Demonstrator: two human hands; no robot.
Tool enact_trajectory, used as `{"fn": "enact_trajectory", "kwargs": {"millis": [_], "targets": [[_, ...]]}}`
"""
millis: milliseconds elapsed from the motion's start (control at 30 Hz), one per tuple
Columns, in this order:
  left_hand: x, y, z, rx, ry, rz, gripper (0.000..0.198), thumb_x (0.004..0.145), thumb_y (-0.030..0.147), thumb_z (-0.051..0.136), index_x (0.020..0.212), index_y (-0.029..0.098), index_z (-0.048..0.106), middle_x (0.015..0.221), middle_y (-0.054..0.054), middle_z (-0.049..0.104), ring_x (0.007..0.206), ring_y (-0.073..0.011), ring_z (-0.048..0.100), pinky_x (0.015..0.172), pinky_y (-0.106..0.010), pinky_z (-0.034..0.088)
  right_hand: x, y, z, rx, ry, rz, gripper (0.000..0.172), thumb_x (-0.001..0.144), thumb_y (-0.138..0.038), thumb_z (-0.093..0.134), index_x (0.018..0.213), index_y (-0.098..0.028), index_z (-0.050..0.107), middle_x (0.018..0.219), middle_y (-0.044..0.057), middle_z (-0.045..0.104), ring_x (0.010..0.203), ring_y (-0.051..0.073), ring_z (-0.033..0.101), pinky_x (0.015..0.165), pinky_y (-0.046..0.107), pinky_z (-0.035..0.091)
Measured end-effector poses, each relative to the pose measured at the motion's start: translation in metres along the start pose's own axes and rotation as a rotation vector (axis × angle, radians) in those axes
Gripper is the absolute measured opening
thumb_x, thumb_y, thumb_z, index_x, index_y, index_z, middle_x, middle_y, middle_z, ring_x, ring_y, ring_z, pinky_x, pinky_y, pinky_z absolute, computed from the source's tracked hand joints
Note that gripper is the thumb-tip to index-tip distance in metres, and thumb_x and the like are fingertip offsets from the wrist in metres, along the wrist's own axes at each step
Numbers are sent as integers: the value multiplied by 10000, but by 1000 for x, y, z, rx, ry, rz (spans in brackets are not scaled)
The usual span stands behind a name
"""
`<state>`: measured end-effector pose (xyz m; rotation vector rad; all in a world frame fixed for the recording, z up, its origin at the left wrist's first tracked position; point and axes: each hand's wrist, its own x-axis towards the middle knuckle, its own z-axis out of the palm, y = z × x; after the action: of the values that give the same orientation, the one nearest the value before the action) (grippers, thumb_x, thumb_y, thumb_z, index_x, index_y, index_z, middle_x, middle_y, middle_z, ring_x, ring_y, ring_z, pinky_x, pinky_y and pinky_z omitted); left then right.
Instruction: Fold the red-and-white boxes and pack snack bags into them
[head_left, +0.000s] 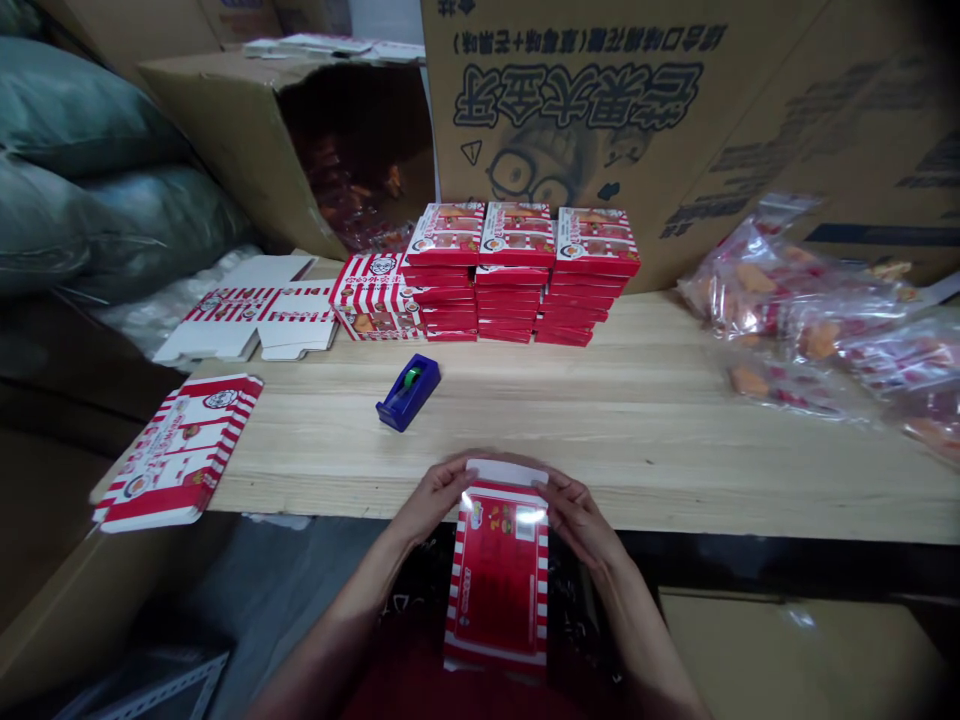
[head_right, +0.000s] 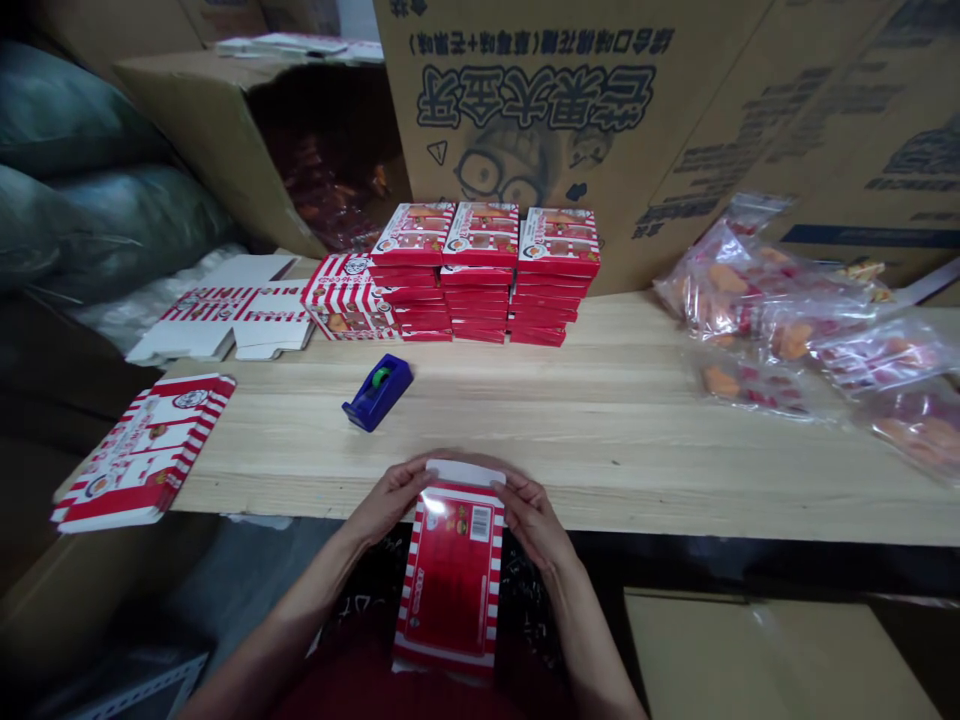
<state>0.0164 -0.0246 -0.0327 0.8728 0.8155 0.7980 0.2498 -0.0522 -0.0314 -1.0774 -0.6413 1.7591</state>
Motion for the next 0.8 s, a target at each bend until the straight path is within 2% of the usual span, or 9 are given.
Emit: {"fn": "enact_trajectory", "kwargs": {"millis": [133, 267, 433, 533, 600, 700, 800], "targets": [[-4, 5, -8, 210, -23, 64, 422, 936, 480, 666, 1233, 196, 761, 1241, -124, 755, 1169, -299, 684, 1050, -434, 492, -2, 5, -2, -72, -46, -54, 339, 764, -489, 860, 1016, -267, 821, 1096, 71, 818, 1036, 281, 750, 987, 428, 559], [-12, 10, -13, 361, -88, 109, 335, 928, 409, 691, 1199, 236, 783, 1322, -107, 724, 1292, -311, 624, 1125, -455, 444, -8, 13, -11, -173, -24, -161, 298, 782, -492, 847, 982, -270, 837, 1148, 80, 809, 1154, 292, 713, 1079, 462, 497], [-19, 17, -12, 383, -132, 93, 312, 942, 423, 676, 1171, 248, 795, 1319, -111, 725, 1257, -301, 653, 1092, -444, 478, -22, 3, -21, -375, -92, -171, 332, 814, -505, 819, 1058, -280, 826, 1250, 95, 771, 1222, 311, 678, 1072, 497, 491], [-15, 28, -6, 395, -149, 66, 314, 945, 441, 671, 1115, 219, 814, 1220, -125, 767, 1153, -295, 703, 1010, -413, 526, -21, -15, -16, -398, -128, -188, 240, 859, -475, 786, 877, -239, 826, 1106, 95, 815, 1105, 279, 729, 1021, 464, 522], [-10, 34, -3, 388, -183, 39, 308, 924, 428, 700, 1096, 201, 817, 1164, -129, 783, 1083, -287, 723, 956, -394, 547, -15, -27, -10, -370, -198, -136, 196, 827, -421, 827, 807, -229, 794, 1097, 79, 816, 1051, 255, 747, 968, 428, 552], [-1, 38, -3, 401, -243, 24, 356, 882, 390, 748, 1189, 214, 782, 1176, -121, 777, 1067, -280, 720, 919, -382, 560, -3, -38, -5, -389, -315, -25, 221, 807, -381, 843, 983, -252, 810, 1174, 66, 799, 1044, 230, 753, 925, 386, 572], [6, 36, -7, 521, -220, 72, 336, 904, 375, 715, 1204, 235, 778, 1116, -108, 792, 990, -264, 726, 852, -361, 567, 7, -38, -7, -442, -321, 0, 309, 835, -401, 804, 1109, -258, 801, 1088, 55, 823, 945, 214, 771, 870, 370, 587]]}}
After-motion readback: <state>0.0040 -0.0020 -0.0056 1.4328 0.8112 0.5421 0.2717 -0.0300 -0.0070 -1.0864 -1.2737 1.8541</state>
